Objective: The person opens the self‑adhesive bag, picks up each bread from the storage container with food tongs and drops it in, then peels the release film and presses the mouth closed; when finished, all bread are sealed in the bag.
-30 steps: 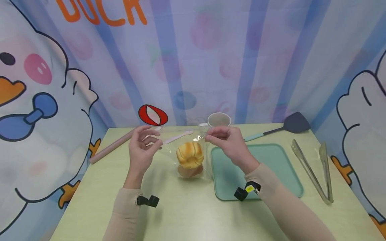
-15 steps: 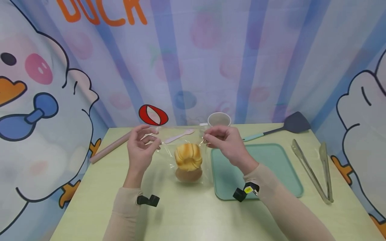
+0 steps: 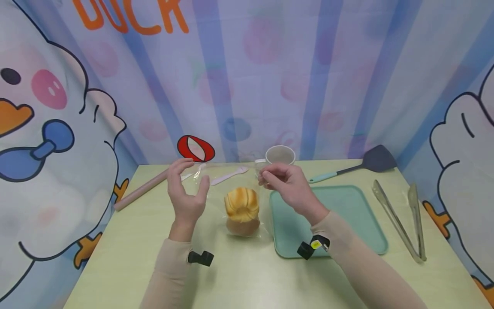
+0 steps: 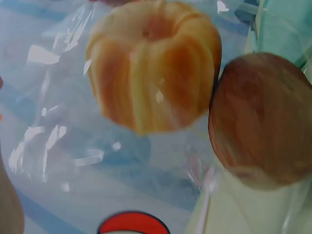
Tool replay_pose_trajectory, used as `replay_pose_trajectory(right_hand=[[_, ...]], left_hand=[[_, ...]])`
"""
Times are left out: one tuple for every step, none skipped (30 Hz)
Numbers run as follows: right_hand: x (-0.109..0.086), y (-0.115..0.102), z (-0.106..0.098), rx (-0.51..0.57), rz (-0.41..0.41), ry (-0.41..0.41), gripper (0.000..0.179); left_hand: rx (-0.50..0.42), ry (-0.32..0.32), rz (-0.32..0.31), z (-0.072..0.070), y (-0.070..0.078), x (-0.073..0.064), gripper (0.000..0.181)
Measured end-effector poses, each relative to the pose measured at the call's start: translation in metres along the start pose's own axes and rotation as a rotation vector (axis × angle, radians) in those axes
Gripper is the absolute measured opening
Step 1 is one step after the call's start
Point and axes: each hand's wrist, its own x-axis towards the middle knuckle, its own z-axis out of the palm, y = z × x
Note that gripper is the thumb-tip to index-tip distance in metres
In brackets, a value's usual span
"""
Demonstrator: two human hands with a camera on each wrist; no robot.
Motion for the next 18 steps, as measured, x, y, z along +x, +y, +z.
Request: replay_pose_trajectory(right_hand=[[0.0,0.0,0.0,-0.007,-0.008,-0.005,0.021],[0.0,0.001,0.0,-0.011,-0.016,-0.009,0.02],[0.0,0.001,0.0,-0.018,-0.025,-0.012,0.02],[0.0,0.002,-0.001,-0.023,-0.035,-0.013,0.02],[0.0,0.002,-0.001,-0.024,-0.047,-0.014,0.019],[0.001,0.002,-0.001,-0.023,-0.058,-0.015,0.019],[0.001,0.002,-0.001,-0.023,-0.07,-0.015,0.019],[0.001,0.002,-0.001,-0.026,-0.081,-0.014,0.018],[0.001,0.002,-0.001,-0.028,-0.092,-0.014,0.018],[0.001,0.002,0.0,-0.029,-0.103,-0.014,0.018],[0.001,0.001,0.0,-0.03,-0.114,-0.015,0.018],[0.001,0.001,0.0,-0.032,-0.124,-0.016,0.018],[0.001,0.001,0.001,-0.037,-0.133,-0.017,0.018],[0.0,0.001,0.001,-0.042,-0.14,-0.018,0.018],[0.0,0.001,0.002,-0.044,-0.145,-0.02,0.018],[0.0,0.001,0.002,-0.048,-0.149,-0.022,0.019],[-0.001,0.001,0.002,-0.055,-0.149,-0.022,0.019],[-0.001,0.001,0.001,-0.065,-0.15,-0.021,0.019]], left_hand=[[0.038,0.035,0.093,0.005,0.003,0.002,0.035],[0.06,0.056,0.187,0.011,0.007,0.004,0.031],[0.072,0.052,0.264,0.016,0.012,0.006,0.029],[0.083,0.029,0.33,0.021,0.018,0.008,0.026],[0.08,-0.011,0.383,0.027,0.023,0.009,0.023],[0.078,-0.07,0.423,0.032,0.028,0.01,0.021],[0.083,-0.134,0.452,0.038,0.033,0.01,0.019],[0.09,-0.201,0.466,0.043,0.038,0.01,0.017],[0.1,-0.265,0.466,0.048,0.043,0.01,0.016],[0.108,-0.31,0.462,0.053,0.046,0.011,0.015],[0.117,-0.342,0.452,0.058,0.048,0.011,0.016],[0.129,-0.361,0.439,0.062,0.05,0.011,0.017],[0.137,-0.366,0.426,0.066,0.052,0.011,0.018],[0.139,-0.368,0.412,0.068,0.052,0.011,0.019],[0.135,-0.364,0.398,0.071,0.052,0.011,0.019],[0.133,-0.359,0.387,0.072,0.053,0.011,0.019],[0.132,-0.357,0.377,0.073,0.053,0.011,0.019],[0.13,-0.357,0.37,0.074,0.053,0.011,0.018]])
